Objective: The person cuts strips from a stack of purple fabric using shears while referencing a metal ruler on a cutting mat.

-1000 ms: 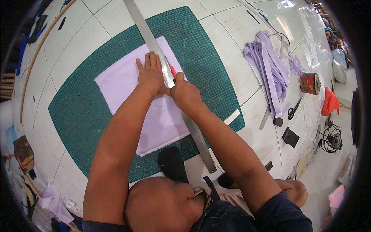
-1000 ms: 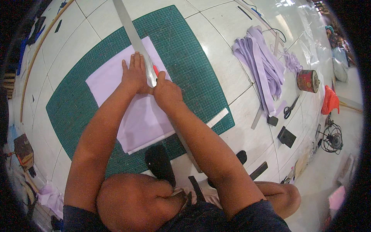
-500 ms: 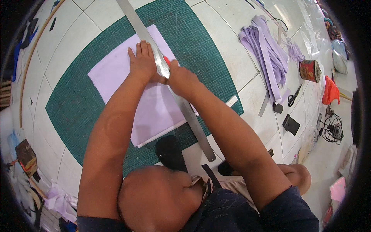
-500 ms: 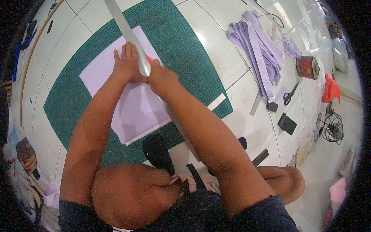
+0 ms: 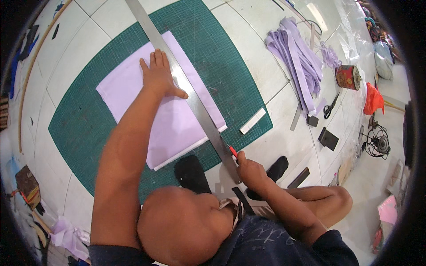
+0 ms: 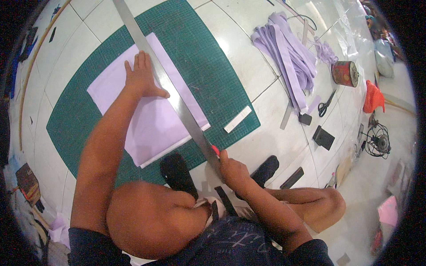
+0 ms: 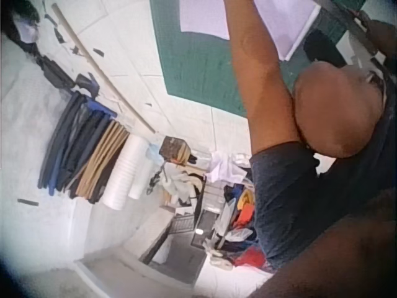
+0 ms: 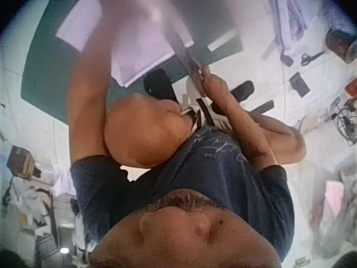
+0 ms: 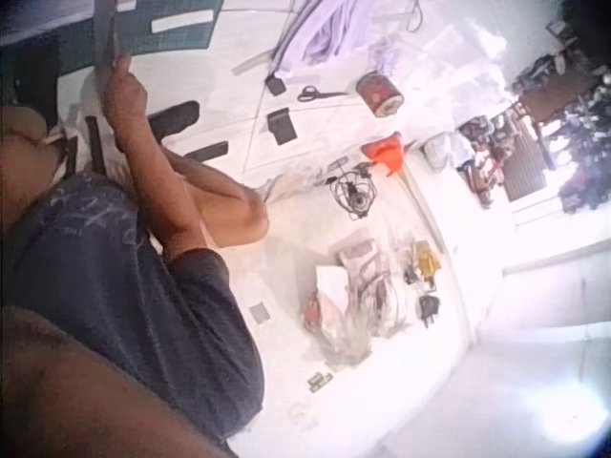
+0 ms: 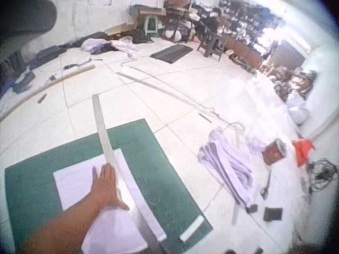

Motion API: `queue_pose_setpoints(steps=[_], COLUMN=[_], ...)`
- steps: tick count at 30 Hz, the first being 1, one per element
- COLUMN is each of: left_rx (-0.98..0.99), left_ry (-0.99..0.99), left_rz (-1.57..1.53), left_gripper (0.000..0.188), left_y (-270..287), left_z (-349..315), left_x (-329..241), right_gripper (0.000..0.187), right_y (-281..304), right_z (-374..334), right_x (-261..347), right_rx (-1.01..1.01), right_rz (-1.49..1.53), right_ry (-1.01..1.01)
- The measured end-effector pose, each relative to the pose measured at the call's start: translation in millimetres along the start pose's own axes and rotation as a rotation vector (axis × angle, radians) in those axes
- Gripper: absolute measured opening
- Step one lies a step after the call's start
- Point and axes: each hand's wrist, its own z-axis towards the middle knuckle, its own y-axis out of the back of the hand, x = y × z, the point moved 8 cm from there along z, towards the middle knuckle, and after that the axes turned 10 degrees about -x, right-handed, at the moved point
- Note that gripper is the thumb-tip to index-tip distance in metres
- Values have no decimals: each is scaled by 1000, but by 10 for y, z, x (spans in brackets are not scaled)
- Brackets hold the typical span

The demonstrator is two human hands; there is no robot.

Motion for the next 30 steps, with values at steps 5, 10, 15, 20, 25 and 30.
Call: queue_pose_setpoints(steps=[5, 10, 15, 20, 25, 30], left_rx=[-22, -37, -41, -7, -10, -19], left_ry=[23, -6, 7, -20, -9, -24], left_rz=[70, 15, 3, 70, 68, 63], left_gripper=[154, 157, 155, 149, 147, 146], left_y=[-12, 42, -11, 44, 25, 44], left_z=[-68, -30, -6, -43, -58, -55], left_x=[82, 14, 13, -32, 33, -22], right_gripper=[27, 27, 32, 38, 39, 34], right_y=[569, 1202, 1421, 1523, 1490, 1559], right_z=[206, 1339, 2329, 2610, 2650, 2665], right_x=[386, 1150, 1994, 2279, 2378, 2424], right_rx=[-91, -355, -413, -459, -447, -438], right_rz=[40, 142, 224, 205, 166, 204], right_ry=[90, 174, 271, 249, 277, 299])
